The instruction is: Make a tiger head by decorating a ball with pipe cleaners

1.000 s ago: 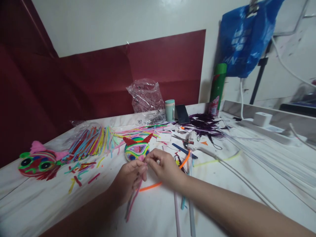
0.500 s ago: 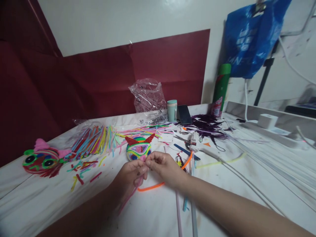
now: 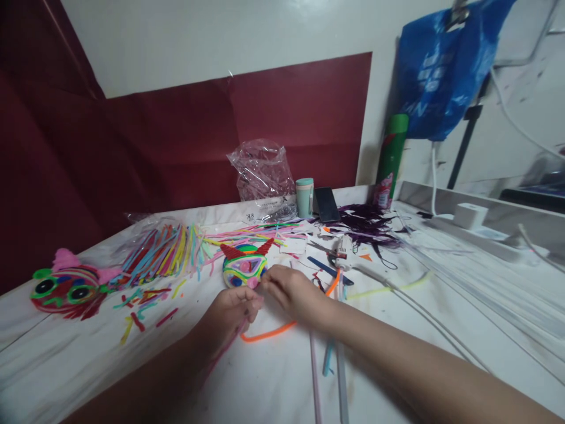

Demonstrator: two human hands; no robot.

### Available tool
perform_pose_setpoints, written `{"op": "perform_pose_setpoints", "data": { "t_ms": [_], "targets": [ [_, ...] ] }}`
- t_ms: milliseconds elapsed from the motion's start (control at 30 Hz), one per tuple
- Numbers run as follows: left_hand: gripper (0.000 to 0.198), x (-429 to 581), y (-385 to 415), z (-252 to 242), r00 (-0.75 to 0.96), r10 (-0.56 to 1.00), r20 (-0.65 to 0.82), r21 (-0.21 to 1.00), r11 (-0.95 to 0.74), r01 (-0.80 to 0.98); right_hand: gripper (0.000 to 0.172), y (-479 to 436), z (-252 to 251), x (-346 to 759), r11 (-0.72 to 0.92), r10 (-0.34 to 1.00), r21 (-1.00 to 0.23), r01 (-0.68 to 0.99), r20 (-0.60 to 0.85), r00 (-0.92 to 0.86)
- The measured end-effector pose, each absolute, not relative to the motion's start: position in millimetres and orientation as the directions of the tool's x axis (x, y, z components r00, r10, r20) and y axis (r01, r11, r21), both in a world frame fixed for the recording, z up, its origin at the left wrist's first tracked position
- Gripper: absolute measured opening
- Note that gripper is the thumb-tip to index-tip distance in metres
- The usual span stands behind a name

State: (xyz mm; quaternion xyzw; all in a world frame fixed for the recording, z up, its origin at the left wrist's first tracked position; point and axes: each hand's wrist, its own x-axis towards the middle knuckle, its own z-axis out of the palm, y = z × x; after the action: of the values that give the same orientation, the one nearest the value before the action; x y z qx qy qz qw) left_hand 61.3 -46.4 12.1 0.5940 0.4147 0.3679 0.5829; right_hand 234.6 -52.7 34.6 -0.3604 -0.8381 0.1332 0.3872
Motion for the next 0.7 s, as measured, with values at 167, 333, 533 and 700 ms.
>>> {"op": "perform_pose_setpoints", "data": {
  "t_ms": [167,333,533,700],
  "targets": [
    [0.023,62,-41,4,0.331,0.944,-0.015,0.994,-0.022,0.107,0.029,-18,30,232,0.598,0.725,-0.393,0.698,0.637,-0.262],
    [0.021,63,-40,0,0.338,0.941,0.006,0.994,-0.041,0.098,0.015,5,45,228,0.617,0.67,-0.242,0.749,0.661,-0.338],
    [0.023,60,-39,4,0.306,0.952,0.015,1.0,-0.022,0.022,0.02,-10,104,247,0.621,0.646,-0.635,0.459,0.747,0.16],
    [0.024,58,-39,7,0.276,0.961,0.017,0.999,-0.007,-0.035,0.034,-31,84,247,0.489,0.856,-0.86,0.149,0.506,0.109]
  ]
}}
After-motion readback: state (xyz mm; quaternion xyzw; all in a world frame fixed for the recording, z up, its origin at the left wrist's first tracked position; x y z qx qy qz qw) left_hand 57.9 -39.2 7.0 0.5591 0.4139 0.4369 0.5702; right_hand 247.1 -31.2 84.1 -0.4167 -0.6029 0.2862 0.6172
